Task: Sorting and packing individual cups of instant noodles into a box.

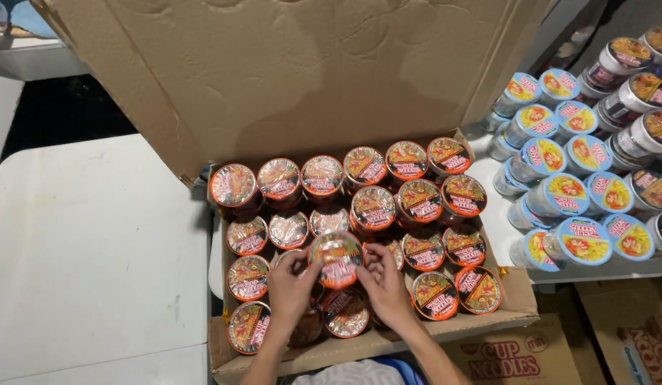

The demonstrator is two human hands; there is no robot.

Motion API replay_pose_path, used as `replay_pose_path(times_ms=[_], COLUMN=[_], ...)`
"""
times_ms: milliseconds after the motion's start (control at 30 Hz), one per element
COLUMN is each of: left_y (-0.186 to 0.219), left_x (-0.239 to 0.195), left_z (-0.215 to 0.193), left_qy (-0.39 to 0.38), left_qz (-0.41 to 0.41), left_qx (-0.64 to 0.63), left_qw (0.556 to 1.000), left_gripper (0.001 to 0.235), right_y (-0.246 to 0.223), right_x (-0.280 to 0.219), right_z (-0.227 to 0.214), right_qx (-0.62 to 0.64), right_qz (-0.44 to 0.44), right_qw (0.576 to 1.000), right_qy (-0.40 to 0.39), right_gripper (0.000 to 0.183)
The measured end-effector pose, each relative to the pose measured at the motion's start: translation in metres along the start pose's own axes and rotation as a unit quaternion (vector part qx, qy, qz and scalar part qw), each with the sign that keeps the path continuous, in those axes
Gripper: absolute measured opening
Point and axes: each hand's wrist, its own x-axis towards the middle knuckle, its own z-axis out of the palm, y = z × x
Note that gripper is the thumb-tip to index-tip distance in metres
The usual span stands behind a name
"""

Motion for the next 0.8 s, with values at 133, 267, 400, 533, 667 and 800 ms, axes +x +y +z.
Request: replay_pose_path(times_ms=[133, 267, 400, 533, 667, 800], left_y=[-0.008, -0.020, -0.038, -0.062, -0.060, -0.055], left_x=[0.036, 0.063, 0.080, 0.088, 0.090, 0.090], left_z=[0.006, 0.019, 0.033, 0.044, 0.047, 0.047], left_qy=[0.018, 0.013, 0.001, 0.003, 0.006, 0.005], left_qz=[0.006, -0.017, -0.007, 0.007, 0.023, 0.010], left_qx=[-0.002, 0.000, 0.027, 0.047, 0.056, 0.051], left_qw=[1.000, 1.000, 1.000, 0.999, 0.998, 0.999], left_gripper=[0.035, 0.036, 0.035, 0.035, 0.035, 0.037], right_y=[-0.017, -0.044, -0.043, -0.031, -0.025, -0.024], right_x=[0.014, 0.021, 0.031, 0.044, 0.053, 0.056], right_z=[0.012, 0.026, 0.028, 0.021, 0.017, 0.015], right_qx=[0.058, -0.126, -0.182, -0.229, -0.277, -0.277], right_qz=[-0.078, -0.090, -0.047, -0.057, -0.040, -0.048], right_qw=[0.995, 0.987, 0.981, 0.970, 0.956, 0.954], right_qy=[-0.001, -0.037, -0.050, -0.065, -0.091, -0.104], right_gripper=[0.048, 0.053, 0.071, 0.076, 0.082, 0.082])
